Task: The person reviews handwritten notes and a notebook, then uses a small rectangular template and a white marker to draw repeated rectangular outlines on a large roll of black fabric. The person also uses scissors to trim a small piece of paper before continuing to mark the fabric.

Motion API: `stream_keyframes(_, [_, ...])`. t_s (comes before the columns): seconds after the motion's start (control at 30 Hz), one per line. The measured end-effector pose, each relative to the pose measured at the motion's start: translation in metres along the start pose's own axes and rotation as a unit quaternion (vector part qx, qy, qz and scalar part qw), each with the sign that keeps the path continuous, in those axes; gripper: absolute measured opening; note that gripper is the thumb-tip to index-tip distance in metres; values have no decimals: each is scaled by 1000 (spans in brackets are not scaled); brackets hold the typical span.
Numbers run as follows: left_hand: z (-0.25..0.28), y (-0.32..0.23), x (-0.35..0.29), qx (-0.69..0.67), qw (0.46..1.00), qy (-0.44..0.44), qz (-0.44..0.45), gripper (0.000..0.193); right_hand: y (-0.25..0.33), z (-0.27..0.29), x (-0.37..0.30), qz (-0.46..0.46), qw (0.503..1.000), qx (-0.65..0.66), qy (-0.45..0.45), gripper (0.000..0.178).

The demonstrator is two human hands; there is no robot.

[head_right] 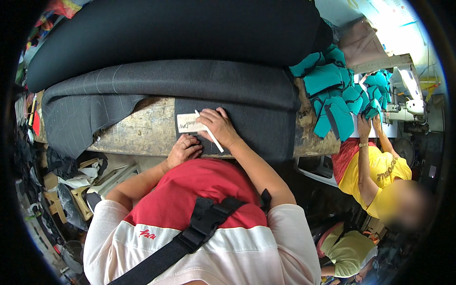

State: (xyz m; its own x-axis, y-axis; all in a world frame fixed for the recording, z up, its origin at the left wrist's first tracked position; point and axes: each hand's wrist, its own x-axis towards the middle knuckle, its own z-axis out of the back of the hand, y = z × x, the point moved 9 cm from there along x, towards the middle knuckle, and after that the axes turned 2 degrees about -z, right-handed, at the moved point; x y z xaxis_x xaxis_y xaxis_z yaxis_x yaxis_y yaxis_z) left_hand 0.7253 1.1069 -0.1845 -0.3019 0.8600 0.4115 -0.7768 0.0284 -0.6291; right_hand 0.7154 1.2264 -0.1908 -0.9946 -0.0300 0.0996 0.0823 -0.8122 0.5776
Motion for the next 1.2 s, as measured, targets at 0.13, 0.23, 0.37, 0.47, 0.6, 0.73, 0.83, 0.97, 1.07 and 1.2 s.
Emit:
stream_keyframes(0.13, [0,2,-1,0,1000,-6,4,24,-27,15,21,-60,993,50,-90,45])
stream_keyframes(0.23, [2,1,-1,1,1000,-4,9,22,-36,9,31,-73,992,79,-71,48])
stream_keyframes(0.37, [3,5,6,-23,997,28,61,24,-33,8,31,-57,992,79,-80,49])
stream_keyframes(0.47, [5,13,17,-4,994,17,112,38,-24,15,28,-26,991,62,-117,47])
stream_keyframes(0.6, [2,30,40,107,987,-6,116,62,-18,22,30,-16,989,74,-127,40])
stream_keyframes(0.73, [-14,43,39,183,971,39,148,61,-32,32,37,-75,967,197,-143,25])
stream_keyframes(0.83, [-18,46,34,197,968,43,147,61,-34,30,48,-90,966,202,-135,22])
stream_keyframes(0.97, [-22,49,32,203,966,58,152,61,-35,-9,74,-182,917,347,-69,23])
stream_keyframes(1.07, [-24,52,32,202,961,76,170,61,-36,-23,82,-235,941,241,-31,31])
stream_keyframes(1.2, [-21,47,36,207,963,59,160,60,-60,-3,60,-292,943,157,-40,32])
